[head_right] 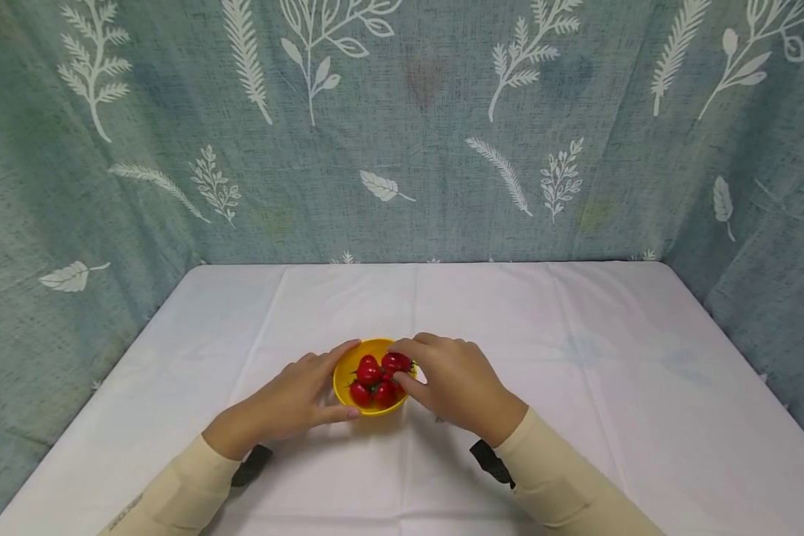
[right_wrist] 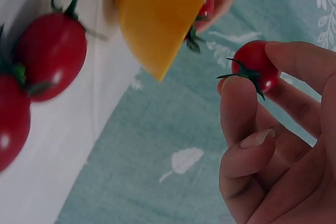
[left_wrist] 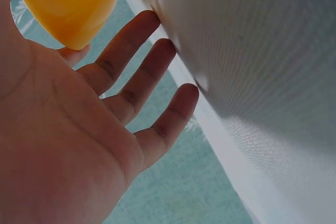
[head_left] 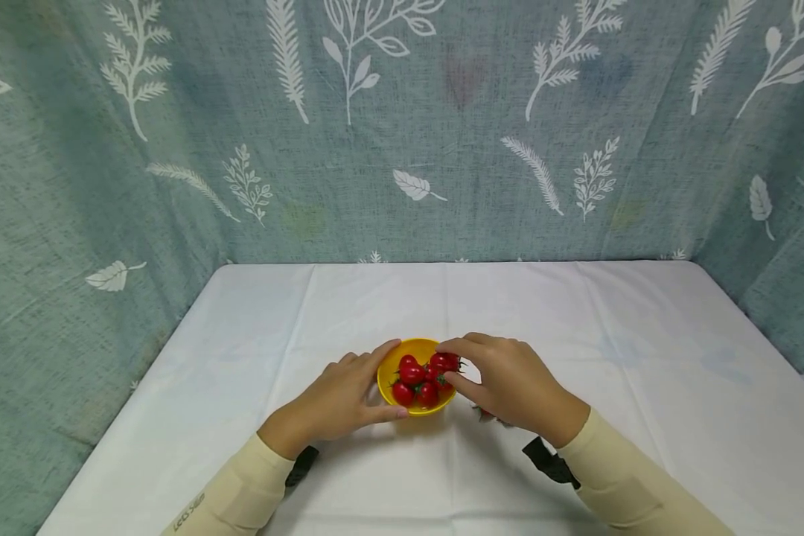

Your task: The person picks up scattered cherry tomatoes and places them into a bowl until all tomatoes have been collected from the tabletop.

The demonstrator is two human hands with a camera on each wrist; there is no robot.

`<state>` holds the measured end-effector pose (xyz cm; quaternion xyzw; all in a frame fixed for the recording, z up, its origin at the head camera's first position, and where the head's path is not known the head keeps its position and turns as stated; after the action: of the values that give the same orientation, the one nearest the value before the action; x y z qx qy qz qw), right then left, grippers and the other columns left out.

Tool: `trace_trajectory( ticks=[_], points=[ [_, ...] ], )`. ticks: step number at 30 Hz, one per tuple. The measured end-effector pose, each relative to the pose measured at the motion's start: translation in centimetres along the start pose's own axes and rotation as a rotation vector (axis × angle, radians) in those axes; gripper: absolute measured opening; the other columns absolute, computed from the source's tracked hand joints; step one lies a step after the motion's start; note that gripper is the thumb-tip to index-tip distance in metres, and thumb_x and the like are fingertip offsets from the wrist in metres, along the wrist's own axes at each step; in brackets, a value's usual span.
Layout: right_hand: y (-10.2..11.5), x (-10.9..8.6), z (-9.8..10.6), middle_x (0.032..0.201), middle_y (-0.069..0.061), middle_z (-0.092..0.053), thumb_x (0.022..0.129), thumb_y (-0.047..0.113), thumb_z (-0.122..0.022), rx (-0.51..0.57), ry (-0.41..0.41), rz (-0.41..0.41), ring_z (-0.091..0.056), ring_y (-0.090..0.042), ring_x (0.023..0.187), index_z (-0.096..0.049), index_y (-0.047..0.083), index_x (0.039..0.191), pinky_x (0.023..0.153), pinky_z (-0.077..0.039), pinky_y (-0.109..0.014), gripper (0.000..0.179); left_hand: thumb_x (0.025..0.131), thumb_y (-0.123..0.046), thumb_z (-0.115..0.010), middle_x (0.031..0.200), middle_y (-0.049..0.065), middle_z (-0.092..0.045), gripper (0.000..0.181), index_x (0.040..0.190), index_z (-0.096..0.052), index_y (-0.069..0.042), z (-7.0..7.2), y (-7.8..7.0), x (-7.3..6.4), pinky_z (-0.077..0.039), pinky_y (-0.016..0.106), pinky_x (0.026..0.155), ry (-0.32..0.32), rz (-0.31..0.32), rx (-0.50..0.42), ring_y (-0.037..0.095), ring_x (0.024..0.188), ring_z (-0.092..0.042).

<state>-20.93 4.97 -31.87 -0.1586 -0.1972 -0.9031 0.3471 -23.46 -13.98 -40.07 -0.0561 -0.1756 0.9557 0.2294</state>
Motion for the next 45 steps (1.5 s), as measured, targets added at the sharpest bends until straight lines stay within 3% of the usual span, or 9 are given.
trace_trajectory(
  ticks=[8, 24, 30, 37, 45],
  points=[
    [0.6, 1.1, -2.2, 0.102, 0.002, -0.073, 0.089, 0.028, -0.077, 0.020, 0.103, -0.033, -0.068, -0.012, 0.077, -0.070, 0.018, 0.118, 0.067, -0.054, -0.027, 0.032, 0.080, -0.077, -0.062, 0.138, -0.003, -0.060, 0.102, 0.160, -0.023, -0.028, 0.0, 0.0, -0.1, -0.043, 0.046, 0.092, -0.001, -0.012, -0.007, 0.020, 0.113, -0.053],
    [0.3, 1.9, -4.5, 0.098, 0.002, -0.075, 0.087, 0.026, -0.078, 0.031, 0.170, -0.042, -0.068, -0.012, 0.078, -0.071, 0.015, 0.112, 0.062, -0.053, -0.024, 0.028, 0.080, -0.077, -0.062, 0.137, -0.005, -0.060, 0.102, 0.160, -0.022, -0.028, 0.0, -0.2, -0.2, -0.044, 0.045, 0.089, 0.007, -0.008, 0.006, 0.019, 0.110, -0.053],
    [0.2, 2.0, -4.8, 0.098, 0.002, -0.075, 0.087, 0.027, -0.079, 0.033, 0.180, -0.043, -0.066, -0.011, 0.074, -0.072, 0.016, 0.111, 0.057, -0.048, -0.022, 0.027, 0.080, -0.078, -0.060, 0.138, -0.005, -0.060, 0.102, 0.160, -0.021, -0.030, -0.1, -0.1, -0.2, -0.044, 0.046, 0.090, 0.010, -0.003, 0.010, 0.020, 0.112, -0.053],
    [0.1, 1.9, -4.7, 0.102, 0.002, -0.074, 0.087, 0.029, -0.078, 0.007, 0.190, -0.063, -0.068, -0.012, 0.079, -0.072, 0.018, 0.116, 0.060, -0.050, -0.024, 0.032, 0.078, -0.082, -0.057, 0.138, -0.005, -0.060, 0.104, 0.161, -0.020, -0.030, 0.0, -0.1, -0.1, -0.043, 0.046, 0.090, 0.008, -0.014, 0.011, 0.020, 0.112, -0.053],
    [0.0, 1.2, -3.1, 0.108, 0.001, -0.072, 0.089, 0.029, -0.076, -0.009, 0.171, -0.064, -0.067, -0.011, 0.077, -0.072, 0.022, 0.118, 0.061, -0.050, -0.026, 0.030, 0.079, -0.081, -0.058, 0.139, -0.003, -0.060, 0.104, 0.160, -0.022, -0.028, 0.1, -0.1, -0.1, -0.044, 0.046, 0.089, -0.001, -0.019, 0.016, 0.021, 0.112, -0.054]
  ],
)
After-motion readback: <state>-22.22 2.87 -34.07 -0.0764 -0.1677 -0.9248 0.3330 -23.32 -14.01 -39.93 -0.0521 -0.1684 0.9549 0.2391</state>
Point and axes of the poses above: each hand's wrist, its own x-axis towards the middle knuckle, its own z-axis out of the back of the hand, y = z × x, the point moved 8 cm from there along x, towards the middle knuckle
